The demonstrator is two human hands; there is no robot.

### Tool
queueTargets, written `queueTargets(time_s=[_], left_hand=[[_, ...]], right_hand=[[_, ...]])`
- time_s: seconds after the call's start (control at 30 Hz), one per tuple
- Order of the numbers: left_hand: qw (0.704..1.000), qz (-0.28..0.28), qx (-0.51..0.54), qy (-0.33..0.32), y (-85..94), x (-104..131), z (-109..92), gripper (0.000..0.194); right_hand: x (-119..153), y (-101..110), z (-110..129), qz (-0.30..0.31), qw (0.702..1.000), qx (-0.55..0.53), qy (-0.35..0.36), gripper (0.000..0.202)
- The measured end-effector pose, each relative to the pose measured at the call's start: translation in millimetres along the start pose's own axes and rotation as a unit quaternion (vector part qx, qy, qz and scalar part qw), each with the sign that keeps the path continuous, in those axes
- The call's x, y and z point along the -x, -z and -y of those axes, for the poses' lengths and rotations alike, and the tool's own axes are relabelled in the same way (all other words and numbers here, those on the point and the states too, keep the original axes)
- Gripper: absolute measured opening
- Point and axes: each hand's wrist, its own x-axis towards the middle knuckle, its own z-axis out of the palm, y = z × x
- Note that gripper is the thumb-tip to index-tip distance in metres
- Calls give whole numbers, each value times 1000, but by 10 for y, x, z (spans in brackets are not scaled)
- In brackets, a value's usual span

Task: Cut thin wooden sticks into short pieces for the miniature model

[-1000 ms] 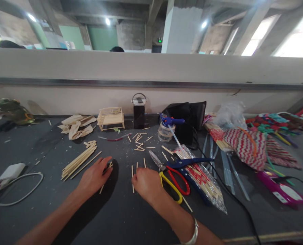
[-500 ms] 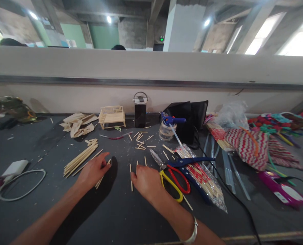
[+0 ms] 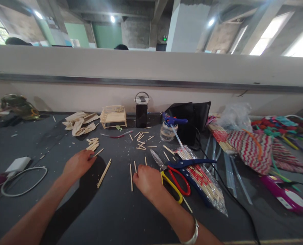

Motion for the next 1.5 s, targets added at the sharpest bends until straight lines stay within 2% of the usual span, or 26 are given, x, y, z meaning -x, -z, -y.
queueTargets(time_s=[0.13,0.33,0.43,0.5,0.6,0.7,0.93,1.1,1.5], left_hand=[[998,34,-45,1,32,-31,58,26],[999,29,-19,16,73,-79,-17,21],[998,33,45,-5,115,24,-213,17],[994,56,81,-40,111,140,-397,14],[989,94,69,-91,46,293,-653,12],[986,109,26,-123,-37,349,-787,13],[970,84,-30,-225,-134,294,-834,15],[959,64,-39,-275,-188,263,-906,16],[955,33,-39,-294,-248,238,-931,20]], right_hand=[[-5,46,0,6,1000,-9,-17,24],[-13,33,-21,-4,999,-36,-13,23],[-5,1,-11,-15,999,-43,-1,23],[15,-16,5,-15,999,-42,15,28],[50,-41,26,-18,998,-44,42,34],[58,-70,22,-20,998,-35,46,30],[-13,-29,-68,-2,1000,-9,-4,26],[-28,28,-121,-1,1000,-20,2,23],[43,76,-146,-13,999,35,-11,25]])
